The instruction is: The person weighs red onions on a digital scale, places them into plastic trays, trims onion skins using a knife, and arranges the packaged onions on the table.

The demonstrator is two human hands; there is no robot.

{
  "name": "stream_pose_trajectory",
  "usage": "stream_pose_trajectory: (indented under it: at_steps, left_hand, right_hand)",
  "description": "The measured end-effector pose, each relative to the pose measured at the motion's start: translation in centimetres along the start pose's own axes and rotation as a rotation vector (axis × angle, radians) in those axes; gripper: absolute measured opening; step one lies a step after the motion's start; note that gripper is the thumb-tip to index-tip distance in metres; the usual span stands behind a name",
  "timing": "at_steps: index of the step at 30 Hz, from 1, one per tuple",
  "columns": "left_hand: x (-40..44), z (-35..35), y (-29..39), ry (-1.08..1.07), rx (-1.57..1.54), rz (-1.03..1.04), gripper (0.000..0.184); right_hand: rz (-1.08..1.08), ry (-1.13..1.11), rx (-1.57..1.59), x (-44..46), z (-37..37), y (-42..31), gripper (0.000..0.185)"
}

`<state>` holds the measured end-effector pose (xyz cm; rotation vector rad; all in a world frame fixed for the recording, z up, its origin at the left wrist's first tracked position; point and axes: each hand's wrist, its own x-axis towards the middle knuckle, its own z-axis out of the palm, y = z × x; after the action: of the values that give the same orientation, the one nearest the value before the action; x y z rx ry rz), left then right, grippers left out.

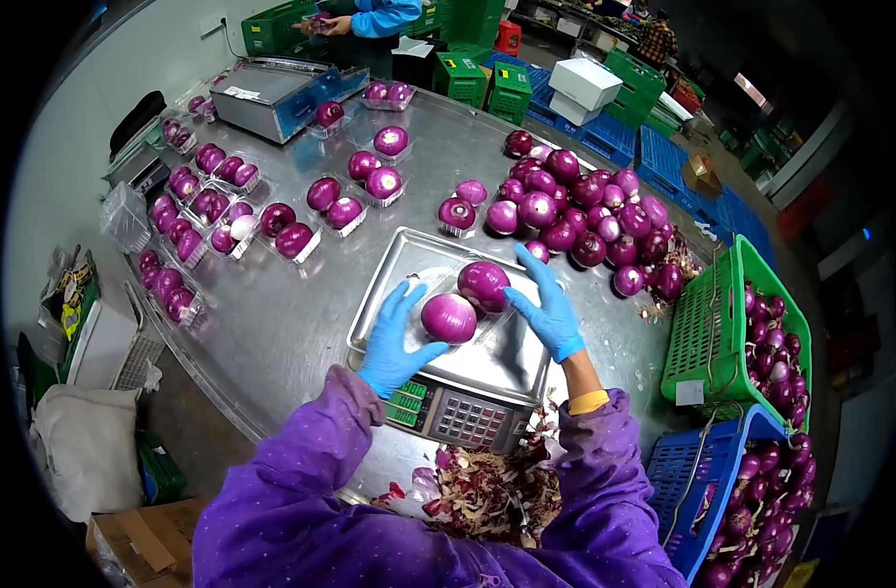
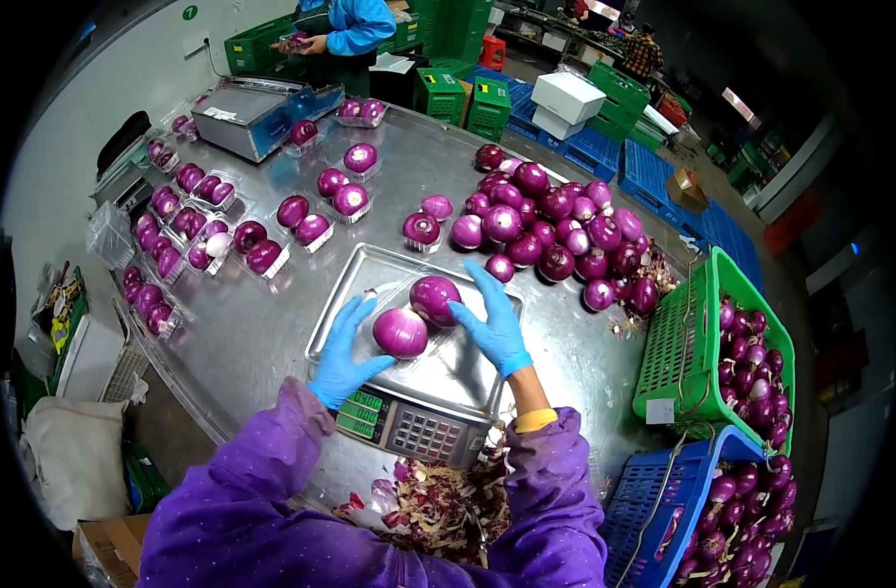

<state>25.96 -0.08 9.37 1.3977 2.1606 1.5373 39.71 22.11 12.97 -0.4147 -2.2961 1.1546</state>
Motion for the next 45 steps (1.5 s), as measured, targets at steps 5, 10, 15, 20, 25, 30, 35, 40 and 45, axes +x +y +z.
stream_pose_trajectory:
  at_steps: [5,10,15,20,25,30,35,40,45]
  left_hand:
    - [1.9,1.5,-0.6,-0.126,0.192,0.127,0.078]
    - [1.1,1.3,-1.3,-0.023,0.092,0.016,0.086]
    - [-1.1,5.6,-2.9,0.184,-0.518,-0.323,0.094]
    - [-0.8,2.2,-1.2,0.339,-0.637,-0.406,0.07]
    - [-4.2,-10.2,-4.8,0.337,-0.696,-0.435,0.06]
    - [-9.4,-20.5,-13.3,0.259,-0.426,-0.498,0.058]
    - [-10.1,-22.9,-19.4,0.2,-0.318,-0.512,0.061]
    - [-8.1,-23.3,-26.2,0.305,-0.459,-0.533,0.063]
    - [-6.1,-23.7,-24.2,0.44,-0.198,-0.39,0.057]
  right_hand:
    - [-0.06,0.075,-0.439,0.4,5.0,0.4,0.062]
    - [0.15,-0.047,-0.453,0.6,3.9,-1.3,0.064]
    - [0.413,-0.005,0.331,0.1,4.1,0.9,0.067]
    - [0.267,0.029,0.07,-0.8,7.0,-4.0,0.07]
    - [0.12,-0.092,0.192,-1.8,16.6,-8.9,0.084]
    - [0.119,-0.243,0.21,-3.7,29.3,-11.1,0.096]
    - [0.372,-0.332,0.299,-3.5,36.6,-8.3,0.1]
    - [-0.021,-0.245,0.154,-3.1,32.1,-8.8,0.077]
    - [0.498,0.243,0.439,-10.0,9.9,-8.6,0.03]
